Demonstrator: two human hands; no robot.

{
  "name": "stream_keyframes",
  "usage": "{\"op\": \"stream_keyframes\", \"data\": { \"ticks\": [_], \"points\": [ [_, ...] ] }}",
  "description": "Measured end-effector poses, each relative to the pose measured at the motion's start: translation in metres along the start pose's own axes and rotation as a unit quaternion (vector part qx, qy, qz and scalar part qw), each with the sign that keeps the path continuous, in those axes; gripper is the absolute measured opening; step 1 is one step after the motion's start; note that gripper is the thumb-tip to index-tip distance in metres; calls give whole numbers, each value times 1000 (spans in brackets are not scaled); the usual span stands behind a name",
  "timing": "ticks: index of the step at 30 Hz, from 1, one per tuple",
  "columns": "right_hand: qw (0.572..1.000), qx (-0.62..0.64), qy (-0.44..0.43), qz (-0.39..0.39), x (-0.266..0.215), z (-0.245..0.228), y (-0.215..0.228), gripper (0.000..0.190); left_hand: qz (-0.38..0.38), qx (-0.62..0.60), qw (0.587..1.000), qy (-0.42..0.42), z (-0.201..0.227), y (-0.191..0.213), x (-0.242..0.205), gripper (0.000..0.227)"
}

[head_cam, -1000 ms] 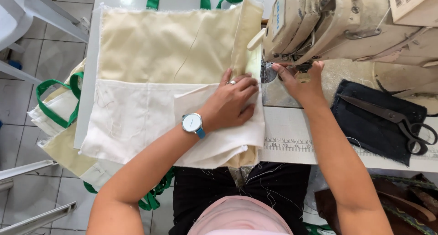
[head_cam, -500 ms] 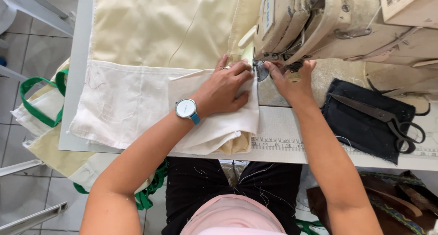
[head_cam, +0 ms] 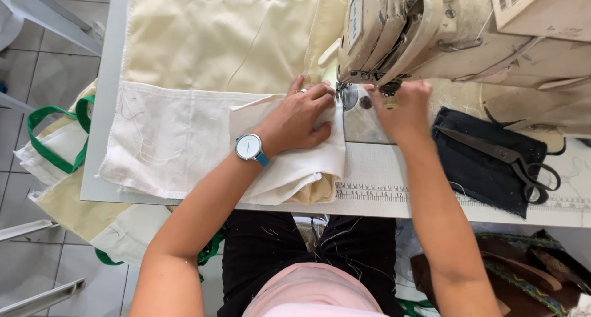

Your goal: A person is aligning fabric components for a bag at a sewing machine and using scissors to trim excess material.

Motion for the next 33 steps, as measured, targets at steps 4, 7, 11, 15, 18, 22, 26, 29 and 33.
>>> {"op": "stream_keyframes", "data": {
  "ticks": [4,7,11,15,18,22,26,29,33],
  "points": [
    [993,88,-80,-3,2,2,103,21,12,10,1000,-11,5,10,0,43],
    [981,-47,51,183,-37,39,186,12,-19,-23,999,-23,17,22,3,35],
    [958,-256,-39,125,-87,127,198,19,-29,-29,999,-27,16,21,4,37],
    [970,-225,6,93,-96,127,203,27,-25,-19,999,-35,17,23,8,40],
    [960,-266,-15,92,-103,140,191,22,-20,1,999,-43,22,26,6,40],
    [958,-269,-38,93,-105,152,191,30,-13,-23,999,-35,25,26,2,35],
    [953,-283,4,109,-90,117,203,18,-15,-28,999,-29,22,24,0,39],
    [972,-219,-57,60,-38,27,185,15,-18,-30,999,-22,22,25,-2,40],
    [989,-85,-19,-119,-25,-51,74,35,19,-16,1000,5,0,2,-5,43]
  ]
}}
Point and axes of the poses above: each hand's wrist, its own x-axis towards the middle knuckle, its own y-axis out of the back of the hand, z = x × y, the point moved 10 cm from there along x, towards the middle knuckle, and after that the axes turned 8 degrees about z, right-handed, at the moved point
